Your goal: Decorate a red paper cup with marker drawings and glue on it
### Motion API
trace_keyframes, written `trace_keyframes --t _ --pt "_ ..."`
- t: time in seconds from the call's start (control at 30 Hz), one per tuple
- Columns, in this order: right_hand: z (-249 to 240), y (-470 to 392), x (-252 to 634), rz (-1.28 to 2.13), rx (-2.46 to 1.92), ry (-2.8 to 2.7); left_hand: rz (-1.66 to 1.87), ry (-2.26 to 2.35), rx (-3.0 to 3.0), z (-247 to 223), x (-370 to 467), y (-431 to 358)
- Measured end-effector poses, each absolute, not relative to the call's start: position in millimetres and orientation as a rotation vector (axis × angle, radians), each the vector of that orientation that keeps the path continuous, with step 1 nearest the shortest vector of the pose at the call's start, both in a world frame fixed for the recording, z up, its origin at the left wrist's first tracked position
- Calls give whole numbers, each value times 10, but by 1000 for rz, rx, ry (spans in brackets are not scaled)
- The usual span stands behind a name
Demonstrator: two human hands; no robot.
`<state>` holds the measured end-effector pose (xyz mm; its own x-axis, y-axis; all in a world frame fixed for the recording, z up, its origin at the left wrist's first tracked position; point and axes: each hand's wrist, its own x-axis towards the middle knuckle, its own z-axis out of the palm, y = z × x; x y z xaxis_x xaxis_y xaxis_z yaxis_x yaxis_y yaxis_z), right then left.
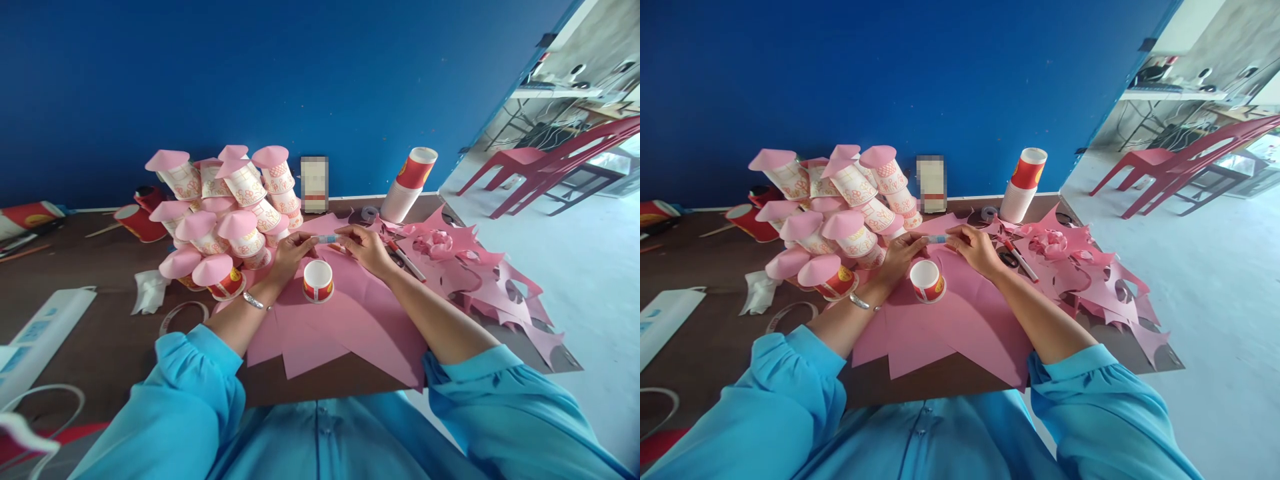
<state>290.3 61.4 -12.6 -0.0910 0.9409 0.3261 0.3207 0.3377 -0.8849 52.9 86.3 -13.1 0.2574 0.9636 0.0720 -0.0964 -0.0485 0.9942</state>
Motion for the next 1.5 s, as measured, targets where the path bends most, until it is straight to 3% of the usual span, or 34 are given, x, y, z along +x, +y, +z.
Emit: trace_keyframes --t 0.17,0.37,0.67,0.87,1.13,1.33,1.5 --pt "-95 601 2898 629 -1092 -1676 1099 915 1265 -171 532 874" --pt "-155 620 2880 985 -1106 -1603 1081 914 1251 -175 520 872" --pt "-116 601 2881 756 -1094 -1615 1076 905 1202 -137 548 835" --pt "-136 600 2843 1142 -1046 -1532 1060 897 1195 -132 544 830" --pt "-125 623 2882 889 -1046 -1559 1052 905 1184 -65 556 789" --pt "-124 602 2906 485 -929 -1770 1046 905 1173 -134 580 814" --pt "-123 605 2941 619 -1103 -1845 1023 929 1282 -185 572 847"
